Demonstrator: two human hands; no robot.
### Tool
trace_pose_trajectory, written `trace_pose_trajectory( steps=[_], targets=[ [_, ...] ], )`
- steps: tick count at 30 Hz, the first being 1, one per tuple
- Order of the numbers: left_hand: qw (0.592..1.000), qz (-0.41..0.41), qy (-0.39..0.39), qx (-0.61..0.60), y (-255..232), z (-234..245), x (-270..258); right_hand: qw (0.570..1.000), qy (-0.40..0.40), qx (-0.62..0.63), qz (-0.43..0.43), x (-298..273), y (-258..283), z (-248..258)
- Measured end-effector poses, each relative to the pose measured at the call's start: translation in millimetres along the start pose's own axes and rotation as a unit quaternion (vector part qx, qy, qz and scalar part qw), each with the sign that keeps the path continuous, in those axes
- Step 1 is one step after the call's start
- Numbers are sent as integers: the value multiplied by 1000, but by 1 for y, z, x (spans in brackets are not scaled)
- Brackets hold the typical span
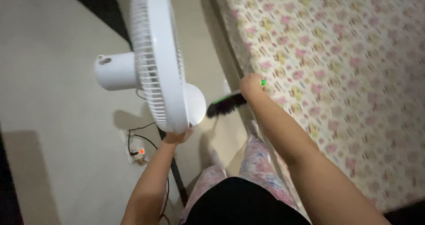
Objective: The person sweeps the floor around a bed, furniture, and a fan using a broom, moving items such as a storage unit and a trash bin to reach different areas.
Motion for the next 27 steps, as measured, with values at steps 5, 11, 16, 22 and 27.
trace_pose_trajectory(
  steps=[5, 11, 16, 22, 27],
  targets=[
    [991, -122, -30, 49, -4, 23, 1, 996, -79, -26, 18, 92, -41, 55],
    [905, 220, 32, -362, 12, 63, -9, 987, -39, -21, 152, 95, -112, 170],
    [880, 419, -68, -214, 7, 82, -13, 975, 165, 90, 118, 79, -227, 288],
    [843, 485, -78, -220, -29, 110, -23, 942, 198, 164, 215, 121, -174, 153],
    [848, 495, -70, -176, -53, 123, -26, 968, -50, 83, 231, 109, -10, 28]
  ],
)
Point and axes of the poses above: each hand's wrist, its own x-axis towards the middle knuckle, its own z-axis out of the back of the hand, y = z × x, the point moved 2 cm from there along x, towards the middle knuckle, and after that the axes turned 13 degrees about z, right-handed, at the moved point
